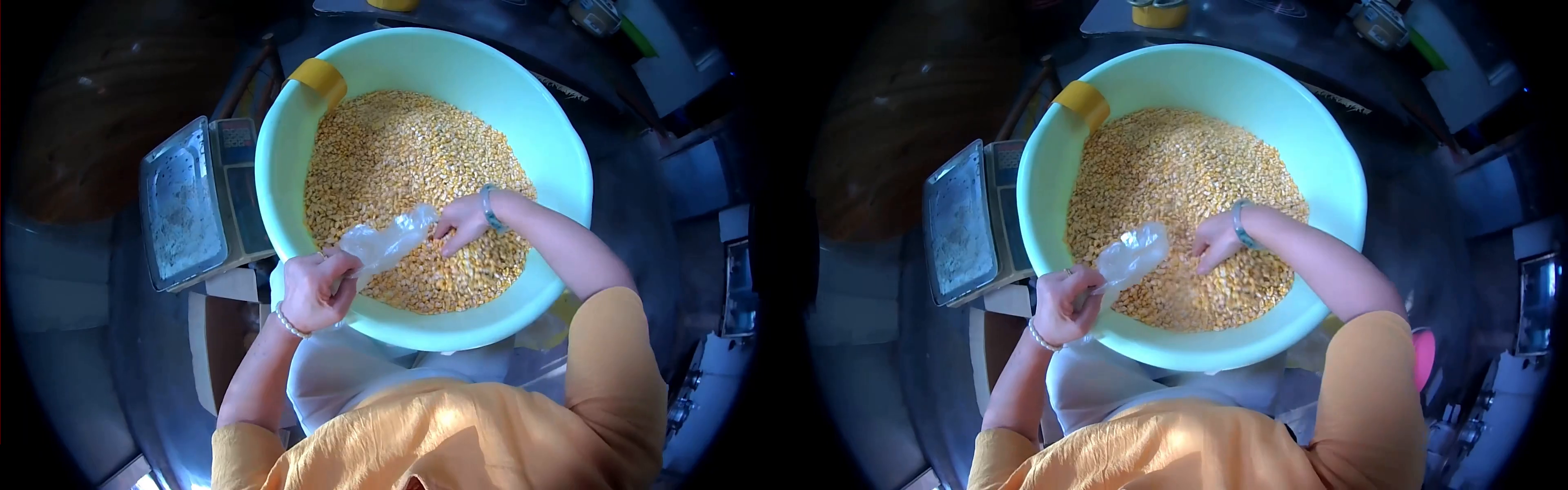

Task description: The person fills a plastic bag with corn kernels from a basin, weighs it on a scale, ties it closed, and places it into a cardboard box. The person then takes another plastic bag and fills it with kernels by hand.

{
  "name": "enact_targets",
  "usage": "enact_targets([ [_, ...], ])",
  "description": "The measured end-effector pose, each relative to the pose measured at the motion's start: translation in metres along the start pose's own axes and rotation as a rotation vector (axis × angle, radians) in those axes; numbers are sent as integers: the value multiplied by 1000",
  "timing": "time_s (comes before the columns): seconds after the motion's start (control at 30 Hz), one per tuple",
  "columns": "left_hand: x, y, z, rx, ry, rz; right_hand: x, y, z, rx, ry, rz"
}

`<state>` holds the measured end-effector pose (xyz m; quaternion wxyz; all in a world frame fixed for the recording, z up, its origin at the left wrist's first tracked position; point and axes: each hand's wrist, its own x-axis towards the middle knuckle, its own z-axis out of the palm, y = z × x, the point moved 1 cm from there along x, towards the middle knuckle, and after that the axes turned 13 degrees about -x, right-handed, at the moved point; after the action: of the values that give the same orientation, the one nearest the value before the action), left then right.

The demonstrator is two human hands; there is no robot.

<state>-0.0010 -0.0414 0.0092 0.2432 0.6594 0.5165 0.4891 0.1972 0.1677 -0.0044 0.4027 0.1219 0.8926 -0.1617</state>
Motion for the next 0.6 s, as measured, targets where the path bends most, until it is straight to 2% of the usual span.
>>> enact_targets([
  [0.07, 1, 0, -1, -9, -29, 9, -5, 18, -30, 56, -31, -39],
  [0.2, 2, -2, -4, -5, -92, -9, 35, 94, -88, 222, 584, 138],
  [0.37, 3, -7, -5, -27, -95, -30, 141, 163, -136, 348, 779, 281],
  [0.47, 3, -12, -5, -31, -93, -28, 189, 173, -144, 634, 796, 256],
  [0.5, 4, -11, -5, -36, -85, -30, 202, 165, -142, 574, 843, 298],
  [0.6, 5, -12, -5, -22, -59, -16, 209, 141, -140, 91, 625, 347],
])
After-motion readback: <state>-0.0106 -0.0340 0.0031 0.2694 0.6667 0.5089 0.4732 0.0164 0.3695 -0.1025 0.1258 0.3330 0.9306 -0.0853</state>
